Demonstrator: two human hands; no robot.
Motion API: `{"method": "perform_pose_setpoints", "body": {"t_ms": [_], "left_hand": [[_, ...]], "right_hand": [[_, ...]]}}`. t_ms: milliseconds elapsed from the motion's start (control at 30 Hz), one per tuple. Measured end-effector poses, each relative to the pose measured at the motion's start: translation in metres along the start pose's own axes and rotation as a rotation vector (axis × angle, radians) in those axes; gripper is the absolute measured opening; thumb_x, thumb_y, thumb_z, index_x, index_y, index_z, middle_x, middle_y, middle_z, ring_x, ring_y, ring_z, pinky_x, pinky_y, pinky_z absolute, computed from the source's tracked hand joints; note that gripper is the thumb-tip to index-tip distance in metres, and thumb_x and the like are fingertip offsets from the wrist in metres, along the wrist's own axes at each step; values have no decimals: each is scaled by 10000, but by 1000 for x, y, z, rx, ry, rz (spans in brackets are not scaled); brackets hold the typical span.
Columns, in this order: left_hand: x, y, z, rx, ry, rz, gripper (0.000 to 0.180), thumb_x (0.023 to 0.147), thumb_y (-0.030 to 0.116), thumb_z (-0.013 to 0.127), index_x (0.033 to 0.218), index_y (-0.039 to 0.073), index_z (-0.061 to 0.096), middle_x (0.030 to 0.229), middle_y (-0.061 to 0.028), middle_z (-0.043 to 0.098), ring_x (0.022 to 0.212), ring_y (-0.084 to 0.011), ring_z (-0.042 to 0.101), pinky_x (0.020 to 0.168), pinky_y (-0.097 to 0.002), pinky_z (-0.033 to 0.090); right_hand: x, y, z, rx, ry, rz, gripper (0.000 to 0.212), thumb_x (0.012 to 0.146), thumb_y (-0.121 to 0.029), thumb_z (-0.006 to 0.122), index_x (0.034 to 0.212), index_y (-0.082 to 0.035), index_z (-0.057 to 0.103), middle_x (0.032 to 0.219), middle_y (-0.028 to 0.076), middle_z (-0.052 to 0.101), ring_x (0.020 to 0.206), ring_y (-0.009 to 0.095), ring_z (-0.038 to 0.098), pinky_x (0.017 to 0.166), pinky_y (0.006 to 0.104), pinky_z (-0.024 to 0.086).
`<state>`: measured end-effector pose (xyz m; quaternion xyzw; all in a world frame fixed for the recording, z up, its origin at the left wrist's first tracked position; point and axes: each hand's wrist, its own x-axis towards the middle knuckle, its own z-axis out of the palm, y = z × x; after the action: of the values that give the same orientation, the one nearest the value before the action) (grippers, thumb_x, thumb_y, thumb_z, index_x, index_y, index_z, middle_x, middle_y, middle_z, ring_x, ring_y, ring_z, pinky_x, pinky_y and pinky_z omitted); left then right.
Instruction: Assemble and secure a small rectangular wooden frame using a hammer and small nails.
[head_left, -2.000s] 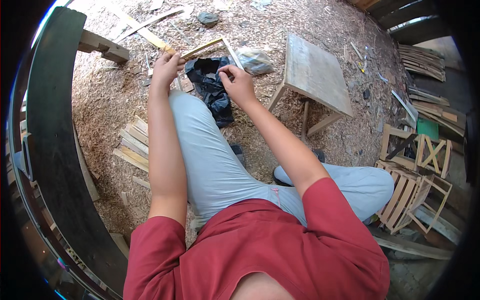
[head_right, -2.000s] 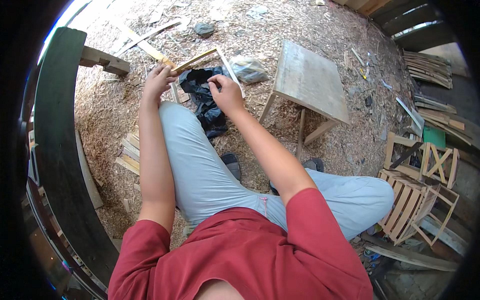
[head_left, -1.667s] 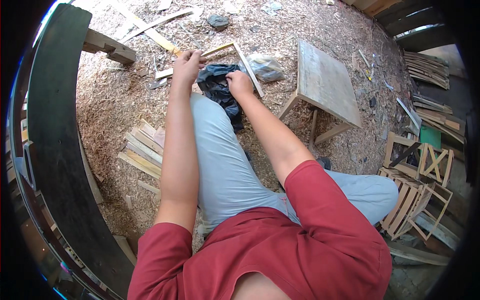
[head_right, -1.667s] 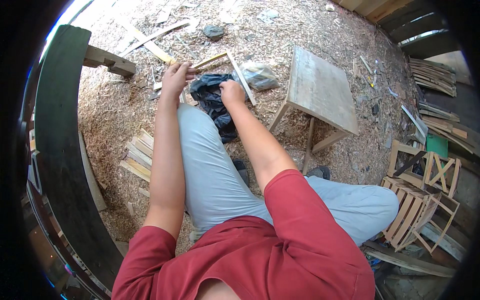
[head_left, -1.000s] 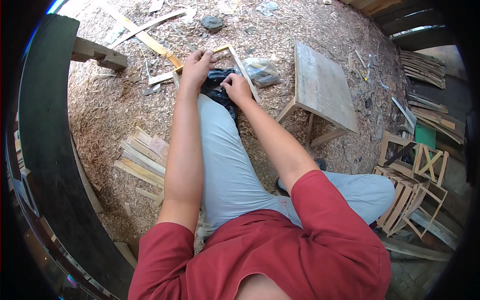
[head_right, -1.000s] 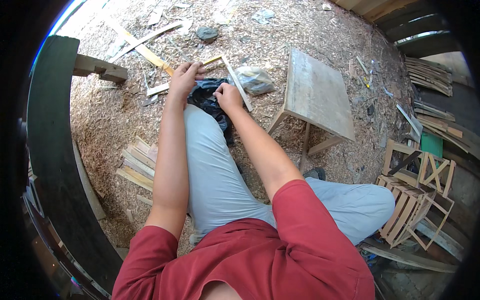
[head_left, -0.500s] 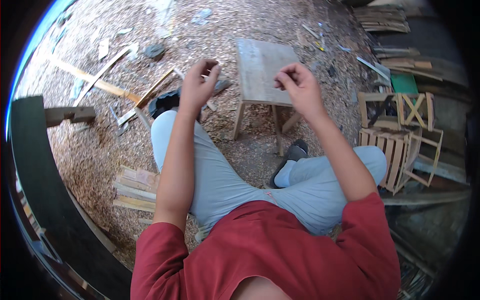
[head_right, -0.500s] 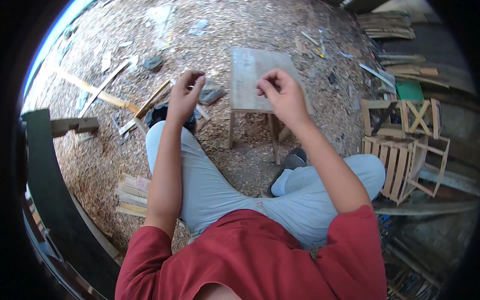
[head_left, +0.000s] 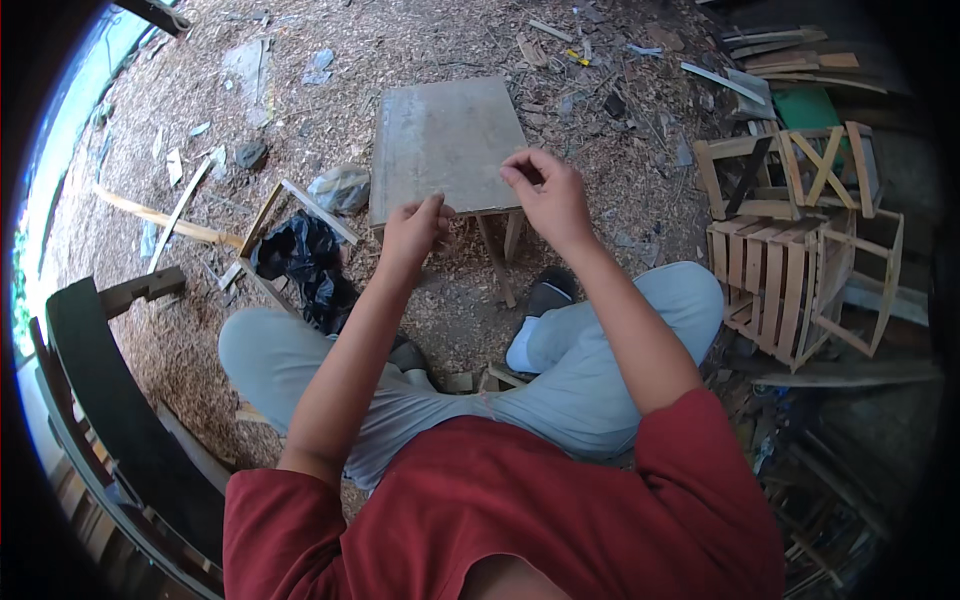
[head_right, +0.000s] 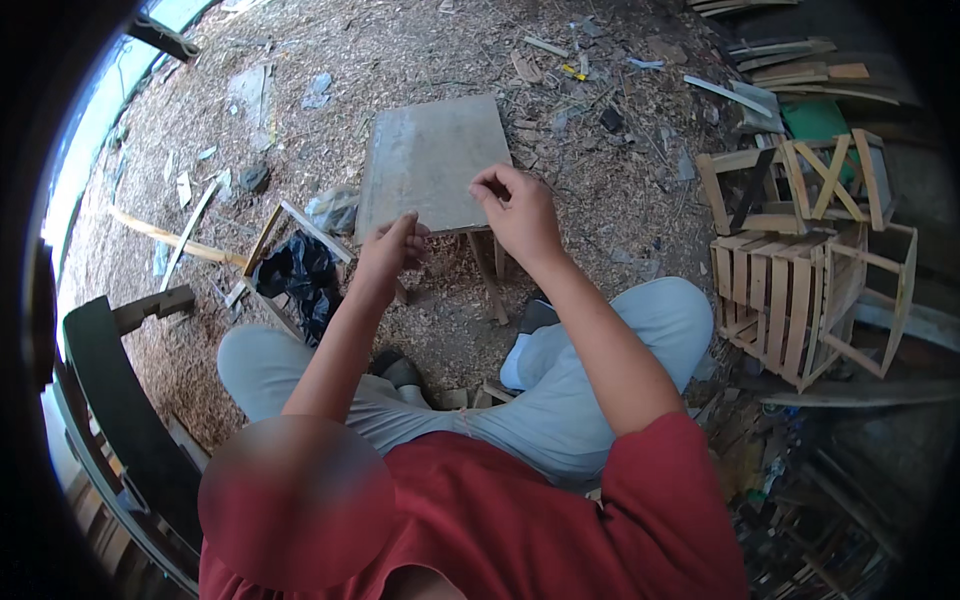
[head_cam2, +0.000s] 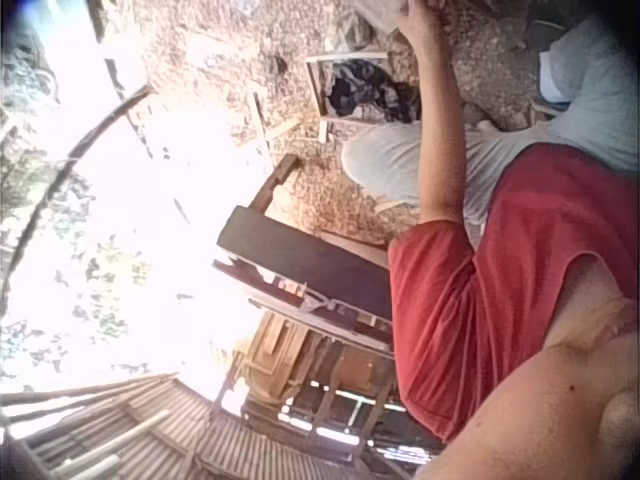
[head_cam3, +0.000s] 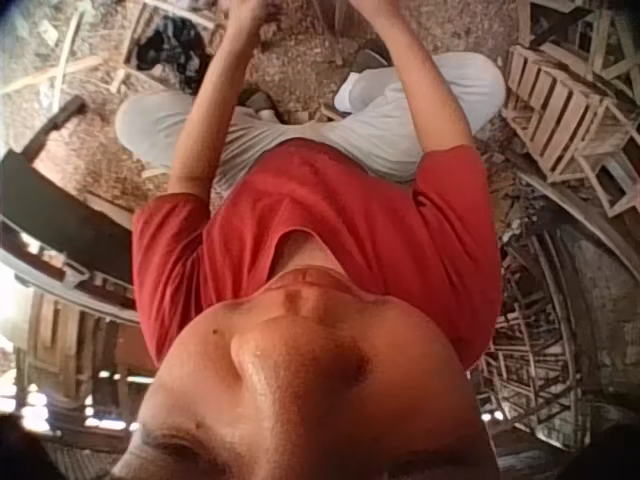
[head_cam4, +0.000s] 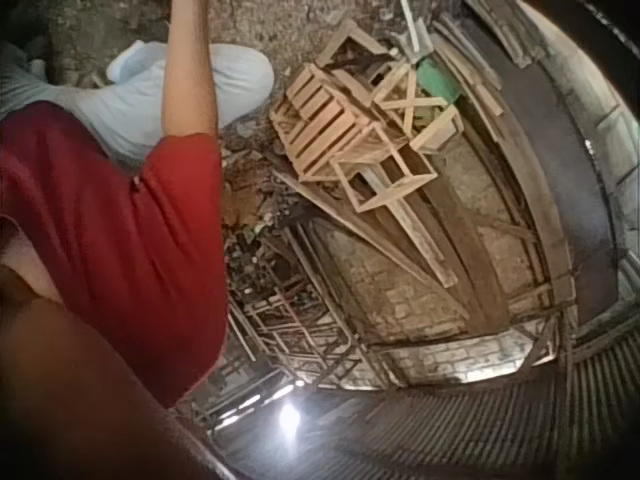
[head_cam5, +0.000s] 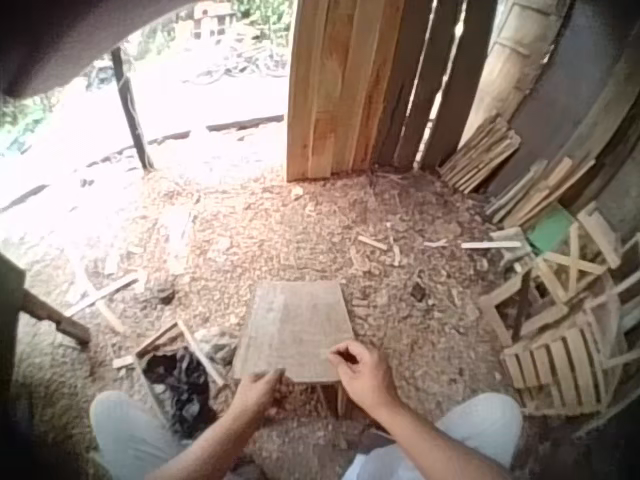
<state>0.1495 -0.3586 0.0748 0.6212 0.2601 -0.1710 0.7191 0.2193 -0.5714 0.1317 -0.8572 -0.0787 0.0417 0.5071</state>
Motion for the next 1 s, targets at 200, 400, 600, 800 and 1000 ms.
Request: {"method": "perform_pose_setpoints", "body": {"t_ms": [200,400,600,800,1000], "left_hand": [[1,-44,37,-590,307,-505,523,1007,452,689,1279,13,608,1165,-117,695,1124,-319,666,944,-410,564],[12,-66,54,-758,325,-129,640,1022,338,707,1487,-8,435,1469,-239,547,1334,-420,556,1087,-516,526],[-2,-73,82,-679,384,139,335,1026,143,686,1233,-84,553,1160,-220,674,1040,-326,732,845,-392,672],[-52,-66,120,-639,225,419,256,1005,143,721,1171,-24,621,1099,-144,712,984,-261,744,856,-389,657],[-74,-59,114,-706,54,639,351,1036,130,669,1337,-5,551,1264,-142,658,1135,-276,697,964,-416,619]], "right_hand": [[13,5,2,58,-153,-43,128,925,-149,755,990,-45,721,903,127,764,817,284,760,693,379,582],[-15,3,-19,-22,-198,-177,132,921,-153,755,986,-43,722,908,132,766,791,294,756,698,378,580],[-75,-16,-54,14,-136,-195,122,936,-134,761,988,-28,731,881,123,761,803,223,746,728,348,566],[-126,-29,-89,-11,15,-354,121,928,-162,760,966,-53,724,867,126,754,708,284,729,664,375,562],[-166,-75,-119,-27,89,-453,96,949,-108,757,989,-26,727,856,84,751,779,174,728,725,311,558]]}}
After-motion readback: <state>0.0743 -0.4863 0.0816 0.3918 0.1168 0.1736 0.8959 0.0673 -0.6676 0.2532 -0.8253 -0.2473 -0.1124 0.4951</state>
